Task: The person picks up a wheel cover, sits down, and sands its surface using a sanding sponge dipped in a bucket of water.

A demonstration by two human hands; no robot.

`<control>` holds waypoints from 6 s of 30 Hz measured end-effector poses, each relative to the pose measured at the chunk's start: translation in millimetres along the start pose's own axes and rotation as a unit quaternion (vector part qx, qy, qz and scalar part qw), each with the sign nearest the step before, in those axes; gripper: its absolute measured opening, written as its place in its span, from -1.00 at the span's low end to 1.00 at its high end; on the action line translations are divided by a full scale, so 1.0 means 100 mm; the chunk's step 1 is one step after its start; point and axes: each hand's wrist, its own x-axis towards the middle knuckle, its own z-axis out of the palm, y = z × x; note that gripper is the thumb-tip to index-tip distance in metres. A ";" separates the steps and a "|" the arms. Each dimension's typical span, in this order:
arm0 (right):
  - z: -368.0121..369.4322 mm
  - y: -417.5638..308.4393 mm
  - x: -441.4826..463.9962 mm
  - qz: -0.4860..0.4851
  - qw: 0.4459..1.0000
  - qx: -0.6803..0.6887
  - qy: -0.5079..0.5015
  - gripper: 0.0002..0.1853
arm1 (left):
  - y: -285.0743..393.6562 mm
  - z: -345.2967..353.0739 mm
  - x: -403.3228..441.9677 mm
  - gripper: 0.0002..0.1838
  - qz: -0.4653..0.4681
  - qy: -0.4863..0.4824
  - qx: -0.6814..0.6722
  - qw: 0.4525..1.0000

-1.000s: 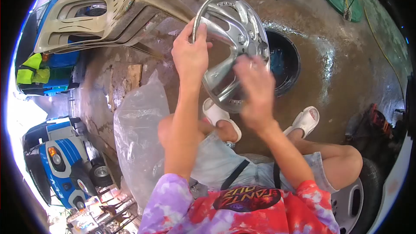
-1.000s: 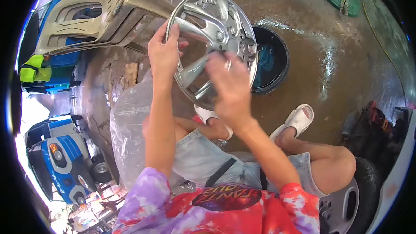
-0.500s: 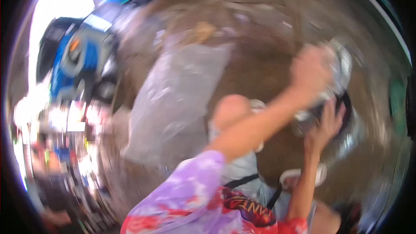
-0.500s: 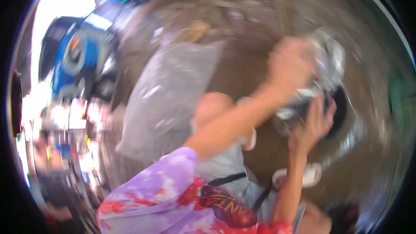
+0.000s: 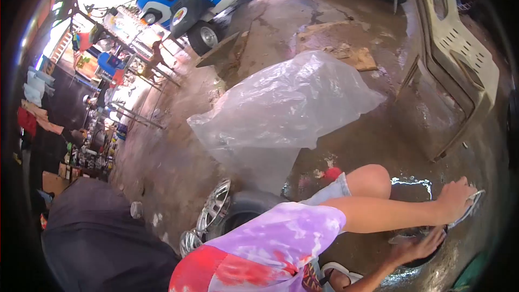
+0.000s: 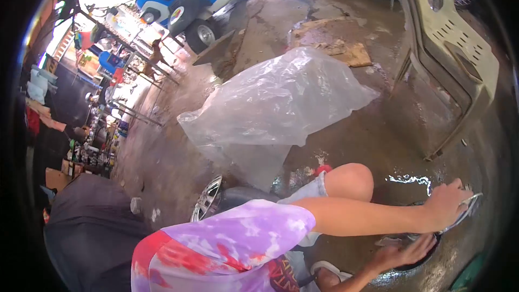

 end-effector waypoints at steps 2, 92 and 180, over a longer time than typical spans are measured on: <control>-0.10 0.29 -0.04 0.025 0.998 -0.050 -0.022 -0.48 | 0.00 0.00 -0.03 -0.82 0.001 0.007 0.010 1.000; -0.05 -0.41 -0.15 0.321 0.945 0.016 -0.060 -0.14 | 0.18 -0.29 -0.14 -0.49 0.010 -0.071 0.082 0.994; -0.26 0.06 0.59 0.118 0.990 -0.058 -0.043 -0.26 | 0.21 -0.34 -0.23 -0.53 0.049 -0.109 0.076 0.990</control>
